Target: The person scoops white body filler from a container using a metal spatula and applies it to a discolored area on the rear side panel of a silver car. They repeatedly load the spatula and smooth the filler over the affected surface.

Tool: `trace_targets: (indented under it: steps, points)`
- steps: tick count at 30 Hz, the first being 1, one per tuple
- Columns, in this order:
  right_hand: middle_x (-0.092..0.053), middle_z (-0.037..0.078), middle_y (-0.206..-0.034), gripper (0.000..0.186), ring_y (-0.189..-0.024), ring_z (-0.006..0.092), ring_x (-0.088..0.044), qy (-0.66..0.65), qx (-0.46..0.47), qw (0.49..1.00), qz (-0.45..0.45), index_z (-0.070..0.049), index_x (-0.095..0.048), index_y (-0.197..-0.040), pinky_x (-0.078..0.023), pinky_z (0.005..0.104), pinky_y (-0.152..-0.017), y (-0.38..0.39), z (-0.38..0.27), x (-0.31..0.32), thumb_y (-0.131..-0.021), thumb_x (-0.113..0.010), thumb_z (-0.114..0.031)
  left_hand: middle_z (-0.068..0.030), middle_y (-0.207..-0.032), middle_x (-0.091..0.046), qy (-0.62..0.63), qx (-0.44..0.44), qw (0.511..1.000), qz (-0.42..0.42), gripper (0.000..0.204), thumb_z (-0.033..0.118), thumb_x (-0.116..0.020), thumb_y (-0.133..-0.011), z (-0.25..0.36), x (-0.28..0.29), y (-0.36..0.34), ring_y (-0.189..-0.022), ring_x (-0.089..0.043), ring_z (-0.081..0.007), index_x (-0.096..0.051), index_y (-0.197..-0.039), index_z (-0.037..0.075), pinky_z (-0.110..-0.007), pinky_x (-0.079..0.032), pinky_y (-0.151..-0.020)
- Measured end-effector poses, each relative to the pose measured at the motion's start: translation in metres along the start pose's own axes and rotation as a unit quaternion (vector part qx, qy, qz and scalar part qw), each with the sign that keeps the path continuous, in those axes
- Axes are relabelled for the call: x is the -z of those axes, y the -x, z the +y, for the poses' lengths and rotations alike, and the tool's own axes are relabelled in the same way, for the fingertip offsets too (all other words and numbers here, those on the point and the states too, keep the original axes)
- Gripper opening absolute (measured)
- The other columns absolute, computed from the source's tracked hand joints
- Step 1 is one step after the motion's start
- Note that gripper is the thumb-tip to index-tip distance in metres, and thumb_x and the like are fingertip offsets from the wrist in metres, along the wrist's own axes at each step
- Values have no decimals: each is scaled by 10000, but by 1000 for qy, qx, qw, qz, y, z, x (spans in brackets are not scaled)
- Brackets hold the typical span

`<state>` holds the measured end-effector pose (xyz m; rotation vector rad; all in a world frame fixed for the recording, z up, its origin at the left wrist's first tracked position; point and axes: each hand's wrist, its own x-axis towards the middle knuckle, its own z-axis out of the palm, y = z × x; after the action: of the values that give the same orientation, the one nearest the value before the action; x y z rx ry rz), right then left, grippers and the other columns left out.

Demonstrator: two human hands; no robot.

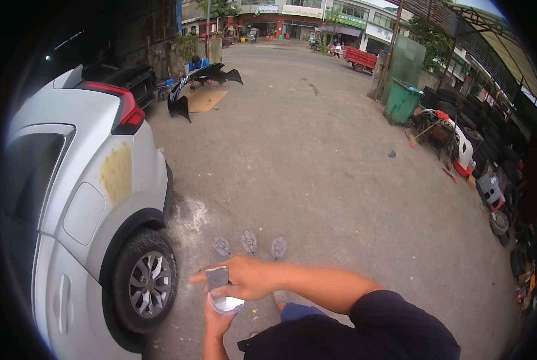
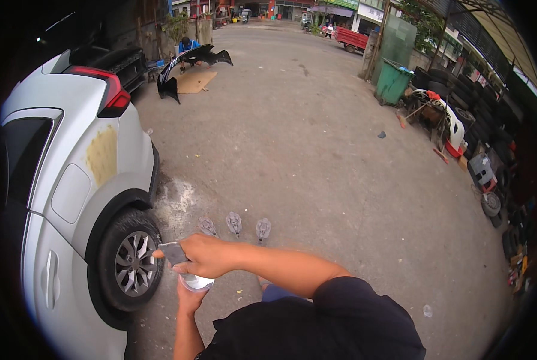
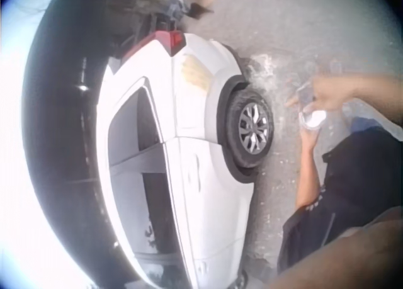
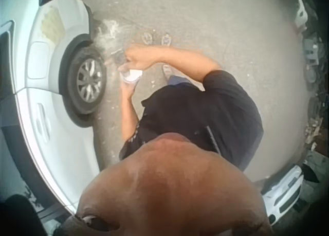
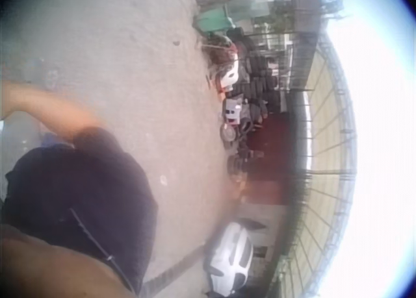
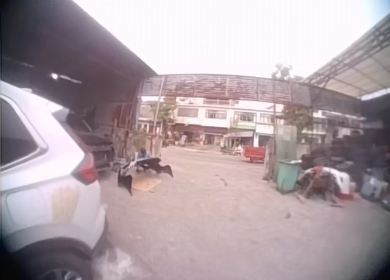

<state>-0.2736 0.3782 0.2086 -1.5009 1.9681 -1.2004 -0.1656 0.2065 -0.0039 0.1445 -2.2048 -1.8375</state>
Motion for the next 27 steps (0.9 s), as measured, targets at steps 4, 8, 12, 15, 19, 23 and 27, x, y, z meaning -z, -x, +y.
trace_targets:
  steps: [4,8,12,15,19,23,27]
  points:
    - [-678,146,-1116,441,-1048,308,-642,-76,81,994,4,-139,-554,-1346,-508,401,-904,33,8,-1,-909,-609,-128,-127,-1160,-616,44,9,999,-7,782,126,-864,-611,0,9,5,-1064,-613,-247,-483,-1287,24,-363,-482,-932]
    - [-698,135,-1044,446,-958,304,-668,-60,-47,995,70,-120,-560,-1336,-519,406,-849,9,4,26,-896,-634,-141,-115,-1159,-619,-74,26,997,-12,772,122,-866,-607,11,5,4,-1060,-613,-234,-493,-1275,19,-358,-486,-924]
    - [-676,117,-1174,443,-1065,276,-653,39,66,995,-66,-98,-573,-1326,-514,394,-899,0,-13,-8,-896,-663,-155,-111,-1174,-618,-32,3,992,-119,765,130,-875,-610,-45,20,0,-1036,-624,-231,-503,-1271,23,-362,-495,-909]
    - [-699,132,-994,435,-925,281,-677,-83,145,985,35,-108,-583,-1307,-511,417,-826,24,10,7,-875,-641,-109,-115,-1192,-615,7,18,1000,-20,770,135,-878,-608,-2,13,2,-1049,-622,-226,-502,-1272,22,-358,-496,-910]
    - [-700,135,-1019,434,-971,299,-673,-49,-33,997,58,-103,-586,-1298,-510,402,-849,5,-11,31,-871,-651,-136,-119,-1183,-619,-57,47,996,-44,738,153,-870,-627,16,13,3,-1072,-610,-225,-512,-1257,17,-359,-487,-923]
    - [-695,152,-1032,436,-954,338,-659,19,91,994,-52,-102,-586,-1301,-509,414,-817,1,-18,-6,-869,-643,-116,-113,-1176,-619,-73,26,989,-124,756,147,-860,-623,-19,23,-5,-1082,-605,-233,-497,-1275,25,-368,-480,-939]
    - [-679,180,-1029,446,-959,340,-646,-73,42,996,30,-107,-587,-1309,-504,404,-821,23,0,28,-868,-642,-73,-103,-1186,-610,-39,44,997,-43,723,137,-849,-627,23,23,5,-1086,-602,-229,-516,-1262,44,-367,-483,-932]
